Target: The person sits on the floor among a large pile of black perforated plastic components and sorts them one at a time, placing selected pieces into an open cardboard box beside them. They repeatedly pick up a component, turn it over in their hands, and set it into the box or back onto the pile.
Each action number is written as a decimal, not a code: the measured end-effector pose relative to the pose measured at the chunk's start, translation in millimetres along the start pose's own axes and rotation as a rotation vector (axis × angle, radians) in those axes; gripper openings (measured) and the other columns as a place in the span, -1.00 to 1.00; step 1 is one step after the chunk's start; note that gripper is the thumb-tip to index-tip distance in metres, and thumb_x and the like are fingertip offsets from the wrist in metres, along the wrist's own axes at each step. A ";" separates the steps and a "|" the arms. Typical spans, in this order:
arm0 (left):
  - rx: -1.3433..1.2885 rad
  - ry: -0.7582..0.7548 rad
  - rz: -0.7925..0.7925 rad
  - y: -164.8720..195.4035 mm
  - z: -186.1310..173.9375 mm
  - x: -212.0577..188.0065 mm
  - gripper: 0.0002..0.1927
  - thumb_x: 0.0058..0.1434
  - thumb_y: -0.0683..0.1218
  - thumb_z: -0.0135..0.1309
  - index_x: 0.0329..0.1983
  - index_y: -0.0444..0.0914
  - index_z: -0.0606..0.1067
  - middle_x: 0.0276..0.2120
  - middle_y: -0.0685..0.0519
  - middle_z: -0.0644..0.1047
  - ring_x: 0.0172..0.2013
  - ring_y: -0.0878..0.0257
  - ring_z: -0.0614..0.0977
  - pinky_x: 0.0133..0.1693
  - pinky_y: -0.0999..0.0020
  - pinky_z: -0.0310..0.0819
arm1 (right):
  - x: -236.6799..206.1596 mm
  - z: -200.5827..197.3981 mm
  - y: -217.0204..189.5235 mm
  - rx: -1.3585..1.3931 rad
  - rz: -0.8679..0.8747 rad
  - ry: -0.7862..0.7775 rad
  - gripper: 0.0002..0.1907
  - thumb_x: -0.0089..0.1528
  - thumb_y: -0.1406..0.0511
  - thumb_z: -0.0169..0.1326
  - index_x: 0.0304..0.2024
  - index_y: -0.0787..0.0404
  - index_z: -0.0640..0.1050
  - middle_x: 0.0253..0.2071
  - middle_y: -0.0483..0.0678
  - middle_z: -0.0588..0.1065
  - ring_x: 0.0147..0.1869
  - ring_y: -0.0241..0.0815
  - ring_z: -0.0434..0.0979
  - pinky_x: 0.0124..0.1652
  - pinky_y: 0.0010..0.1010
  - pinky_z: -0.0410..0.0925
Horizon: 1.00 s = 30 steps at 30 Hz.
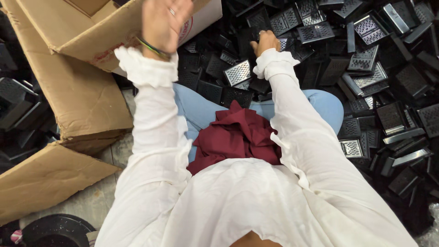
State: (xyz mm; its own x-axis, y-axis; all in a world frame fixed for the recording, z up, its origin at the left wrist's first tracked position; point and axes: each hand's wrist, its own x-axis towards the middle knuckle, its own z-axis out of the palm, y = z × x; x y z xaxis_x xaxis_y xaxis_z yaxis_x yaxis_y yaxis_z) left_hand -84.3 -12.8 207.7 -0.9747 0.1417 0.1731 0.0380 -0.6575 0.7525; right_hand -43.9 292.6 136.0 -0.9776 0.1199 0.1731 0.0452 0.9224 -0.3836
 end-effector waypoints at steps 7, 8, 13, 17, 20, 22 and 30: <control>0.310 0.218 -0.380 -105.2 -13.5 -90.8 -0.48 0.35 0.08 0.16 0.30 -0.20 0.40 0.07 0.10 0.56 0.05 0.35 0.60 0.05 0.38 0.52 | -32.1 -9.3 -2.2 0.446 -0.026 0.259 -0.86 0.24 0.30 0.25 -0.25 0.27 0.65 -0.34 0.13 0.62 -0.27 0.03 0.69 -0.24 -0.23 0.50; 0.298 0.199 -0.394 -114.5 -12.6 -97.8 -0.44 0.36 0.08 0.15 0.36 -0.17 0.34 0.12 0.13 0.54 0.10 0.39 0.56 0.08 0.39 0.47 | -42.7 -9.4 -9.2 0.494 -0.124 0.208 -0.86 0.23 0.32 0.24 -0.26 0.31 0.66 -0.36 0.13 0.62 -0.31 0.00 0.69 -0.28 -0.27 0.48; -0.066 0.002 -0.307 -133.5 -9.2 -89.3 -0.40 0.40 0.04 0.12 0.44 -0.14 0.23 0.00 0.00 0.57 -0.03 0.23 0.61 0.05 0.30 0.53 | -73.8 13.3 -37.4 0.865 -0.160 -0.223 -0.72 0.22 0.26 0.31 -0.12 0.34 0.65 -0.26 0.07 0.64 -0.20 0.05 0.69 -0.19 -0.39 0.48; -0.090 0.358 -0.180 -130.4 -33.6 -73.9 -0.54 0.38 0.03 0.10 0.30 -0.16 0.39 -0.19 0.07 0.54 -0.22 0.29 0.59 -0.17 0.31 0.58 | -66.6 41.5 -22.2 0.571 -0.559 -0.194 -0.45 0.16 0.24 0.41 0.09 0.41 0.56 0.06 0.17 0.51 0.13 0.18 0.52 0.11 -0.13 0.37; -0.055 0.431 -0.175 -139.2 -45.6 -68.8 -0.65 0.35 0.00 0.16 0.14 -0.20 0.46 -0.20 0.07 0.55 -0.26 0.29 0.60 -0.23 0.33 0.57 | -61.2 50.9 -6.7 0.058 -0.554 -0.396 -0.33 -0.19 0.26 0.45 -0.04 0.38 0.61 0.00 0.15 0.50 0.21 0.19 0.44 -0.07 0.18 0.16; -0.015 0.399 -0.209 -145.0 -48.8 -66.6 -0.67 0.32 -0.01 0.21 0.07 -0.21 0.48 -0.21 0.07 0.56 -0.27 0.29 0.61 -0.24 0.35 0.56 | -61.8 50.5 -1.0 -0.081 -0.539 -0.327 -0.51 -0.09 0.24 0.42 -0.13 0.28 0.65 -0.05 0.11 0.52 0.16 0.17 0.44 0.02 0.14 0.15; 0.375 0.178 -0.508 -165.2 -17.6 -86.9 -0.64 0.22 0.04 0.29 0.00 -0.12 0.46 -0.28 0.13 0.62 -0.34 0.38 0.60 -0.31 0.45 0.54 | -91.2 19.4 -10.6 0.422 -0.254 0.026 -0.80 0.23 0.36 0.27 -0.12 0.34 0.64 -0.21 0.10 0.54 -0.11 0.14 0.57 -0.13 -0.13 0.41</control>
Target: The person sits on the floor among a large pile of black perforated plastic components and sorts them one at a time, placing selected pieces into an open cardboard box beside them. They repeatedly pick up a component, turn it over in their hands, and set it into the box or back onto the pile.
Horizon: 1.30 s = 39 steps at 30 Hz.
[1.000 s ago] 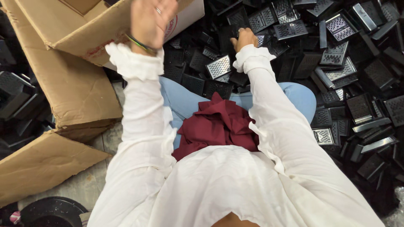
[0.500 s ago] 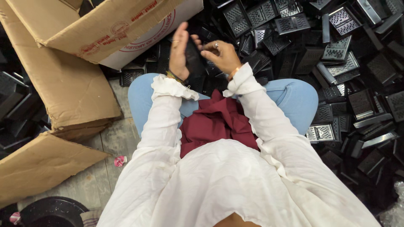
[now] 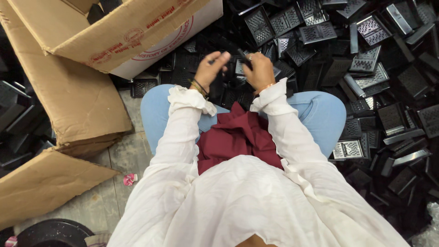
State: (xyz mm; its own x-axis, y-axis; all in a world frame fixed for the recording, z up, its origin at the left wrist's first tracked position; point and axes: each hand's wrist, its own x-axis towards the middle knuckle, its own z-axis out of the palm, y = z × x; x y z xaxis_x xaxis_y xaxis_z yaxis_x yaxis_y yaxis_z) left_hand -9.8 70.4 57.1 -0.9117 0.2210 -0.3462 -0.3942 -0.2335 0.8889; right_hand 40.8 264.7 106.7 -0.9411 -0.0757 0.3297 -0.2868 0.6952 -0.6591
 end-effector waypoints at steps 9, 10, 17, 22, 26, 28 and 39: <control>-0.294 -0.241 0.038 5.8 -5.8 -8.5 -0.65 0.27 0.08 0.17 -0.08 -0.28 0.59 -0.19 0.15 0.66 -0.13 0.38 0.62 0.00 0.47 0.44 | 7.6 8.9 8.5 1.055 0.377 0.004 -0.52 0.29 0.40 0.26 0.17 0.36 0.35 -0.25 0.00 0.54 -0.18 -0.19 0.55 -0.12 -0.35 0.45; -0.200 -0.216 0.083 2.4 -6.2 -5.9 -0.68 0.27 0.05 0.20 -0.08 -0.28 0.59 -0.20 0.16 0.65 -0.14 0.40 0.60 0.00 0.49 0.43 | 6.8 11.0 8.8 1.014 0.392 -0.005 -0.49 0.27 0.37 0.27 0.17 0.38 0.34 -0.20 0.02 0.56 -0.15 -0.18 0.56 -0.11 -0.34 0.45; 0.054 -0.021 0.235 -18.8 -3.0 6.9 -0.65 0.38 0.06 0.22 -0.10 -0.36 0.61 -0.20 0.08 0.61 -0.16 0.35 0.55 -0.05 0.42 0.43 | -8.5 18.5 -15.4 0.010 -0.077 0.123 -0.11 0.02 0.24 0.52 0.25 0.49 0.37 0.05 0.21 0.44 0.11 0.00 0.47 0.05 -0.25 0.44; -0.369 -0.012 0.119 0.0 -5.9 2.7 -0.18 0.32 0.45 -0.34 0.12 -0.28 0.53 -0.03 0.02 0.61 -0.05 0.25 0.64 0.06 0.36 0.53 | -10.9 16.2 -38.9 0.615 0.208 -0.001 -0.26 0.11 0.35 0.42 0.27 0.46 0.40 0.10 0.11 0.52 0.14 -0.17 0.56 0.14 -0.37 0.45; -0.451 -0.021 0.096 9.0 -0.1 -0.5 -0.07 0.32 0.50 -0.44 0.15 -0.34 0.51 -0.03 -0.09 0.60 -0.06 0.15 0.64 0.07 0.24 0.57 | -15.8 19.4 -51.0 0.898 0.344 -0.113 -0.35 0.15 0.43 0.34 0.26 0.50 0.42 0.13 0.16 0.54 0.11 -0.21 0.57 0.08 -0.42 0.47; -0.412 -0.035 0.106 8.0 2.3 -0.9 -0.06 0.33 0.51 -0.43 0.16 -0.35 0.52 -0.03 -0.09 0.60 -0.05 0.16 0.64 0.07 0.25 0.57 | -17.7 22.2 -51.9 0.863 0.307 -0.092 -0.37 0.17 0.44 0.34 0.25 0.53 0.43 0.17 0.17 0.52 0.20 -0.20 0.55 0.18 -0.42 0.43; -0.204 -0.132 0.330 -3.0 5.5 -6.8 -0.50 0.36 -0.19 0.17 0.34 -0.36 0.35 0.10 -0.05 0.52 0.09 0.23 0.57 0.16 0.34 0.46 | -21.8 32.3 -40.4 0.784 0.223 -0.081 -0.42 0.22 0.42 0.33 0.26 0.49 0.46 0.15 0.14 0.56 0.16 -0.23 0.55 0.13 -0.43 0.44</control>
State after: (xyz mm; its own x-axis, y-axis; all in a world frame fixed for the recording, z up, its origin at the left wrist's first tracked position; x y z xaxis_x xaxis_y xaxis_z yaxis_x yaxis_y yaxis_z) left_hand -1.8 74.8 58.5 -0.9757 0.2191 0.0006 -0.1101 -0.4925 0.8633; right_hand 67.1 215.2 104.3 -0.9922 -0.0668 0.1053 -0.1056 0.0005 -0.9944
